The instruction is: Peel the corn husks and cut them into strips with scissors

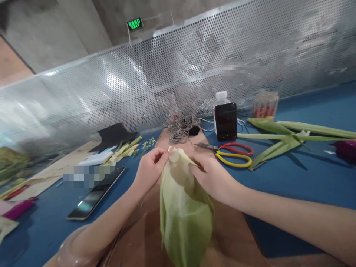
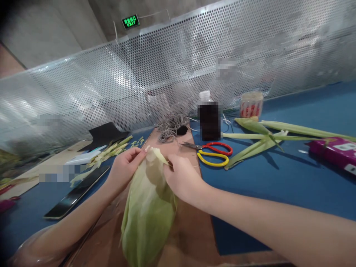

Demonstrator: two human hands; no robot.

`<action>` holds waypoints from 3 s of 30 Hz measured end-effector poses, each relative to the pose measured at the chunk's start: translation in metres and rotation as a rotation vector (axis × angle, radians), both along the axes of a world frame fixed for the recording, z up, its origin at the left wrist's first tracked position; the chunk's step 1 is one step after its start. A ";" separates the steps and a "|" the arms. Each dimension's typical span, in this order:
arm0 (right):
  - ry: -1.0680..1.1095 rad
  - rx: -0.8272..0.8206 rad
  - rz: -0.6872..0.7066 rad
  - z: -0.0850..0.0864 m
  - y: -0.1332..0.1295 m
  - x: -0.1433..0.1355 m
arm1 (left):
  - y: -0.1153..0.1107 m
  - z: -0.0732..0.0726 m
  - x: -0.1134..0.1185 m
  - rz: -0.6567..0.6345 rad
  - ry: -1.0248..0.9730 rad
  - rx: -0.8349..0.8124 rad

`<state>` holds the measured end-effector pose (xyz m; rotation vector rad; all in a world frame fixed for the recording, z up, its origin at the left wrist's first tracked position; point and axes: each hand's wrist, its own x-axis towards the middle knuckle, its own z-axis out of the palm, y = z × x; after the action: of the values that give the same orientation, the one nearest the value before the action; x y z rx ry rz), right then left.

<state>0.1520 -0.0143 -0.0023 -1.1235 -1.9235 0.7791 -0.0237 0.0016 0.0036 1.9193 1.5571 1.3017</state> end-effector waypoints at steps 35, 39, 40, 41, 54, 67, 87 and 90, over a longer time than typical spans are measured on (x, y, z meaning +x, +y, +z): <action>0.055 0.055 -0.143 0.000 0.008 0.008 | -0.007 0.001 0.000 -0.039 -0.007 -0.036; 0.123 0.010 -0.155 0.002 0.010 0.008 | -0.004 -0.001 0.000 0.030 0.037 -0.003; 0.143 0.001 -0.161 0.002 0.010 0.008 | -0.004 -0.001 0.000 0.054 0.035 0.010; 0.163 -0.006 -0.171 0.002 0.010 0.008 | -0.004 -0.001 0.000 0.074 0.026 0.027; 0.365 -0.047 -0.340 -0.004 0.030 0.014 | 0.010 -0.003 -0.009 0.118 -0.634 -0.006; 0.453 0.017 -0.470 -0.007 0.046 0.024 | 0.025 0.000 -0.023 0.191 -0.918 -0.036; 0.021 -0.006 -0.040 -0.003 0.007 0.009 | 0.007 0.000 -0.001 0.057 -0.271 -0.189; 0.045 0.014 -0.012 -0.004 0.007 0.009 | 0.011 -0.003 -0.006 0.039 -0.240 -0.387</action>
<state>0.1613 -0.0069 -0.0062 -1.0992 -1.8804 0.7767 -0.0298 0.0123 0.0009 1.4495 1.5895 1.0998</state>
